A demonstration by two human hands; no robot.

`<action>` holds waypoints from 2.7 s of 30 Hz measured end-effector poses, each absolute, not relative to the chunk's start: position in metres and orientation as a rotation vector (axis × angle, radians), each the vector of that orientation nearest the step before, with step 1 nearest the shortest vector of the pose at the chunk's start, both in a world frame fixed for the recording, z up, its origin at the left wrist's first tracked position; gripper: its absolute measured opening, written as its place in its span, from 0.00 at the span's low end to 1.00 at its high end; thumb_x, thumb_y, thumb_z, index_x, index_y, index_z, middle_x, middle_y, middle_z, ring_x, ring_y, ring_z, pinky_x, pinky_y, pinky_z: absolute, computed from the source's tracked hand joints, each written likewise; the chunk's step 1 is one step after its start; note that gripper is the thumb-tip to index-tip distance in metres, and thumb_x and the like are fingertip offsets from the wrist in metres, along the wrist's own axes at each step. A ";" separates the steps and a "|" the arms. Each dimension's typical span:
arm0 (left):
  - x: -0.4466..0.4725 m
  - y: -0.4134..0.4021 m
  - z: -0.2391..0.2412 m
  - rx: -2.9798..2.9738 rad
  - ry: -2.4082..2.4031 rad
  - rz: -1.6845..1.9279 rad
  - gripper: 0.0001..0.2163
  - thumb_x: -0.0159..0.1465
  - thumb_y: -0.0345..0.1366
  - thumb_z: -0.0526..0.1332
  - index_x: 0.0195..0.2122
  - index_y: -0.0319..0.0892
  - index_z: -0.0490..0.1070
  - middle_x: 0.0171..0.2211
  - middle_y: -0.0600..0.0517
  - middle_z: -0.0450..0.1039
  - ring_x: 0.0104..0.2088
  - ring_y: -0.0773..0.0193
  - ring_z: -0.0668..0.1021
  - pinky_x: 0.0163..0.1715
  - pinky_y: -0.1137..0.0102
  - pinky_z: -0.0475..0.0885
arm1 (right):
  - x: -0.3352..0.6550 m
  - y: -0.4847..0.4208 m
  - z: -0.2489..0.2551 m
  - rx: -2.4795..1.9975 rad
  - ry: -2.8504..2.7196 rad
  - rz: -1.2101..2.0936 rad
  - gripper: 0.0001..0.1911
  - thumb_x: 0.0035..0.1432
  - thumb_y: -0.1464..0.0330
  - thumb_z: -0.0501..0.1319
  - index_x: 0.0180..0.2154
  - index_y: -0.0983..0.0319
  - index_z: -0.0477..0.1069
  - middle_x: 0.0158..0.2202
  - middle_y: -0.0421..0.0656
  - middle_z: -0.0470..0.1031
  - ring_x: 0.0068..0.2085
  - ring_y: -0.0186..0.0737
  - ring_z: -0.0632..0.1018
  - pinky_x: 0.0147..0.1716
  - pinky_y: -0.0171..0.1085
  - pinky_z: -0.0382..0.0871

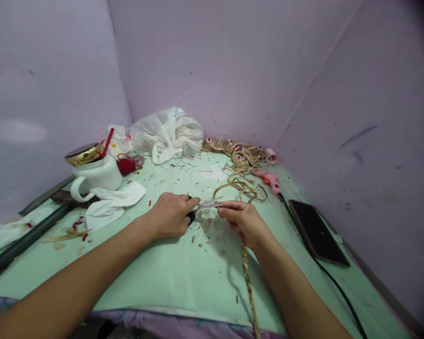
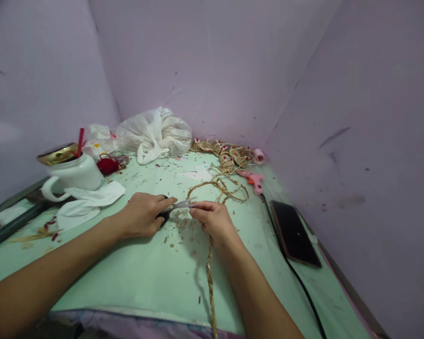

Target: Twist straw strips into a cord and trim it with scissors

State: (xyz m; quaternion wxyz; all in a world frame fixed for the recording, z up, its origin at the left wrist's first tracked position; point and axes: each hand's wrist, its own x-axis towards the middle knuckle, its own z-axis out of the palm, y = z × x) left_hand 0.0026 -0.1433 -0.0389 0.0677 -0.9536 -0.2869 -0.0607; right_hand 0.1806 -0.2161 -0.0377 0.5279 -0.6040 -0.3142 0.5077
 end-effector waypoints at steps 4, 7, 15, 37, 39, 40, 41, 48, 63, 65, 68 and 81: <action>0.003 -0.145 -0.038 -2.862 -0.848 -0.160 0.22 0.51 0.32 0.51 0.50 0.45 0.60 0.32 0.50 0.71 0.28 0.59 0.74 0.21 0.70 0.59 | 0.181 -0.217 -0.035 -1.407 -0.722 1.262 0.11 0.31 0.71 0.65 0.25 0.67 0.73 0.14 0.34 0.62 0.15 0.23 0.55 0.13 0.28 0.40; 0.002 -0.146 -0.039 -2.861 -0.846 -0.149 0.23 0.52 0.30 0.50 0.50 0.46 0.59 0.32 0.50 0.72 0.27 0.59 0.74 0.21 0.69 0.59 | 0.181 -0.217 -0.035 -1.397 -0.727 1.274 0.11 0.31 0.71 0.65 0.24 0.67 0.73 0.14 0.35 0.63 0.15 0.23 0.55 0.13 0.28 0.40; 0.002 -0.143 -0.042 -2.894 -0.891 -0.123 0.23 0.50 0.28 0.50 0.48 0.48 0.60 0.30 0.51 0.73 0.25 0.61 0.73 0.22 0.71 0.57 | 0.183 -0.217 -0.040 -1.391 -0.786 1.269 0.09 0.33 0.71 0.65 0.23 0.67 0.72 0.13 0.33 0.59 0.15 0.22 0.53 0.13 0.28 0.41; 0.006 -0.150 -0.035 -2.871 -0.888 -0.210 0.22 0.50 0.32 0.51 0.49 0.45 0.59 0.35 0.49 0.71 0.32 0.57 0.74 0.25 0.67 0.61 | 0.175 -0.215 -0.044 -1.480 -0.853 1.131 0.12 0.33 0.68 0.65 0.27 0.66 0.74 0.13 0.32 0.61 0.14 0.23 0.54 0.14 0.30 0.44; 0.006 -0.150 -0.035 -2.878 -0.879 -0.182 0.23 0.50 0.31 0.51 0.50 0.44 0.58 0.35 0.49 0.70 0.31 0.58 0.74 0.25 0.67 0.62 | 0.174 -0.215 -0.046 -1.481 -0.879 1.113 0.13 0.34 0.68 0.65 0.28 0.66 0.74 0.14 0.33 0.62 0.14 0.23 0.54 0.14 0.30 0.44; 0.006 -0.150 -0.035 -2.883 -0.884 -0.168 0.23 0.50 0.31 0.51 0.50 0.44 0.58 0.35 0.49 0.70 0.31 0.58 0.74 0.25 0.67 0.62 | 0.174 -0.215 -0.046 -1.477 -0.890 1.106 0.13 0.34 0.68 0.65 0.28 0.66 0.74 0.14 0.33 0.62 0.14 0.23 0.55 0.14 0.30 0.45; 0.007 -0.150 -0.035 -2.886 -0.895 -0.158 0.23 0.50 0.31 0.51 0.50 0.44 0.58 0.34 0.49 0.70 0.31 0.58 0.74 0.25 0.68 0.62 | 0.174 -0.216 -0.046 -1.471 -0.898 1.102 0.13 0.34 0.68 0.65 0.27 0.66 0.74 0.15 0.34 0.63 0.15 0.23 0.55 0.14 0.30 0.45; 0.006 -0.151 -0.037 -2.951 -0.955 -0.161 0.21 0.49 0.28 0.51 0.46 0.46 0.61 0.32 0.51 0.72 0.30 0.59 0.75 0.24 0.70 0.61 | 0.176 -0.218 -0.042 -1.360 -0.974 1.141 0.09 0.36 0.69 0.65 0.25 0.65 0.74 0.14 0.33 0.60 0.15 0.23 0.54 0.14 0.29 0.43; 0.005 -0.144 -0.041 -3.063 -1.307 -0.806 0.16 0.52 0.31 0.52 0.42 0.48 0.66 0.30 0.56 0.74 0.29 0.66 0.74 0.28 0.73 0.63 | 0.173 -0.217 -0.049 -1.353 -1.113 0.954 0.19 0.48 0.65 0.57 0.42 0.65 0.69 0.23 0.37 0.65 0.16 0.27 0.63 0.15 0.31 0.57; 0.006 -0.147 -0.039 -3.033 -1.252 -0.710 0.18 0.51 0.31 0.52 0.43 0.49 0.65 0.34 0.56 0.74 0.32 0.64 0.74 0.29 0.73 0.63 | 0.172 -0.217 -0.049 -1.347 -1.171 0.931 0.19 0.50 0.65 0.55 0.44 0.65 0.68 0.23 0.37 0.65 0.17 0.27 0.64 0.16 0.31 0.60; 0.007 -0.150 -0.037 -2.990 -1.190 -0.573 0.21 0.49 0.31 0.53 0.47 0.49 0.63 0.40 0.54 0.72 0.39 0.61 0.73 0.32 0.71 0.64 | 0.171 -0.218 -0.047 -1.287 -1.117 1.014 0.23 0.49 0.65 0.55 0.49 0.65 0.64 0.23 0.36 0.64 0.18 0.28 0.64 0.17 0.31 0.62; 0.007 -0.146 -0.040 -2.868 -1.165 -0.333 0.25 0.52 0.31 0.52 0.53 0.49 0.56 0.37 0.51 0.72 0.35 0.59 0.74 0.28 0.70 0.63 | 0.168 -0.221 -0.039 -1.235 -1.157 1.128 0.13 0.48 0.68 0.55 0.38 0.63 0.70 0.19 0.34 0.60 0.18 0.27 0.59 0.16 0.29 0.64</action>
